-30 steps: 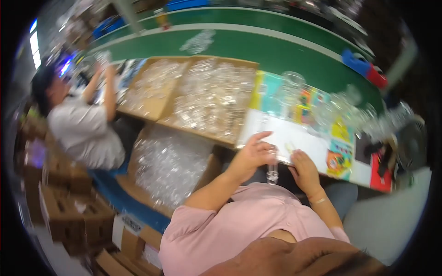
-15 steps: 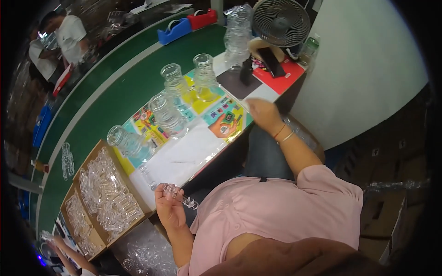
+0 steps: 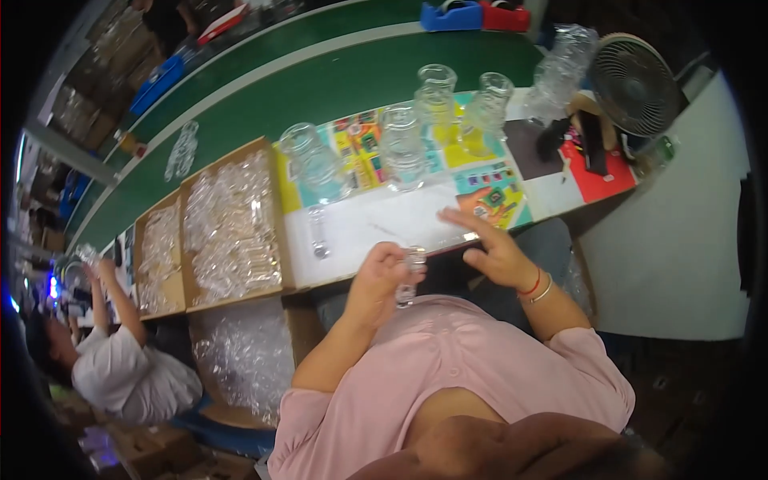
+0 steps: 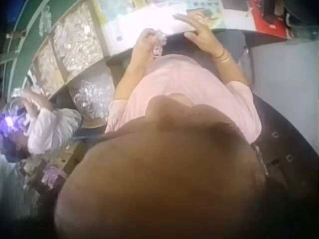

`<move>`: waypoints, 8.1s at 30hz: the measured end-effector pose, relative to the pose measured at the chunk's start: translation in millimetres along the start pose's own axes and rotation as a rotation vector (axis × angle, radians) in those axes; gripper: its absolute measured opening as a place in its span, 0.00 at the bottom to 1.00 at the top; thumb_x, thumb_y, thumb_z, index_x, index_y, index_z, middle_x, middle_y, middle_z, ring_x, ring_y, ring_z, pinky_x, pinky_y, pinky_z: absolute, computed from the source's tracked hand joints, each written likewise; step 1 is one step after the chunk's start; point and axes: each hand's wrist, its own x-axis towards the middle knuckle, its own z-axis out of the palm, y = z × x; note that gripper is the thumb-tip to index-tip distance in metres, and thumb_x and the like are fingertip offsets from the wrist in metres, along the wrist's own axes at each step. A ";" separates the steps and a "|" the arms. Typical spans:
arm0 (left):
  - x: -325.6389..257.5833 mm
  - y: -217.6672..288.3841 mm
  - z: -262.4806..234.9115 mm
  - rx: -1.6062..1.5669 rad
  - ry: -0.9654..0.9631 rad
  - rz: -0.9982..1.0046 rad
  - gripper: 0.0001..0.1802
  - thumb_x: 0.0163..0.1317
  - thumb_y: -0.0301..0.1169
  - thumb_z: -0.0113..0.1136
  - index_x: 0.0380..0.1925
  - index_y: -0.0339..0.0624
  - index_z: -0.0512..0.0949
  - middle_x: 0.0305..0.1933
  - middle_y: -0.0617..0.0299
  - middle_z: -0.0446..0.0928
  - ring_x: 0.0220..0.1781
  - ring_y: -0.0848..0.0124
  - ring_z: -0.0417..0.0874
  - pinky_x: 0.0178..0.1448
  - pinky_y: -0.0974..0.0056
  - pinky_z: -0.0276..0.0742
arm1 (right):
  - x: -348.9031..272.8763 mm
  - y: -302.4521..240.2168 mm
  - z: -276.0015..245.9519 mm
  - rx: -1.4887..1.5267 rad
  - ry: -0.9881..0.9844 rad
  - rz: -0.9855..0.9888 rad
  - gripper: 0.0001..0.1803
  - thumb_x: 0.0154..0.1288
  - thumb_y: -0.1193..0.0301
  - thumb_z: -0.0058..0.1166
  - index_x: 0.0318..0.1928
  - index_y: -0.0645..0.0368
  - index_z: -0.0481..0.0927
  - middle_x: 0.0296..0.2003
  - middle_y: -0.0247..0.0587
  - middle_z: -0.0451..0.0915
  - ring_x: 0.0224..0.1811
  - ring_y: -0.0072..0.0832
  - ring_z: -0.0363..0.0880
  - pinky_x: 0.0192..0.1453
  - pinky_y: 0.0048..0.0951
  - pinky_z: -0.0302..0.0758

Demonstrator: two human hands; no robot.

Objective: Assembling and inspecting clear glassware components by applying a liquid adhesive or sealant at a factory workstation.

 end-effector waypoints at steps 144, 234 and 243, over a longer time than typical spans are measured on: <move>-84.8 51.4 4.9 0.339 0.115 0.407 0.43 0.43 0.42 0.73 0.54 0.28 0.65 0.55 0.52 0.70 0.55 0.66 0.73 0.59 0.61 0.68 | 11.2 -36.3 50.7 0.508 -0.021 -0.066 0.31 0.47 0.65 0.68 0.49 0.68 0.71 0.44 0.49 0.76 0.38 0.29 0.78 0.43 0.28 0.74; 347.8 128.4 -107.0 1.816 0.450 0.823 0.35 0.56 0.41 0.56 0.60 0.34 0.58 0.56 0.41 0.67 0.57 0.46 0.69 0.60 0.55 0.66 | 20.7 53.6 31.1 -0.214 -0.006 -0.179 0.22 0.52 0.76 0.55 0.49 0.62 0.70 0.40 0.43 0.77 0.45 0.44 0.72 0.52 0.38 0.68; 130.8 210.4 -76.8 2.261 0.167 0.230 0.26 0.56 0.39 0.57 0.54 0.43 0.68 0.55 0.49 0.69 0.55 0.53 0.71 0.56 0.55 0.69 | 21.1 54.1 33.3 -0.320 0.048 -0.210 0.15 0.51 0.78 0.54 0.43 0.62 0.74 0.38 0.48 0.76 0.44 0.47 0.72 0.51 0.39 0.69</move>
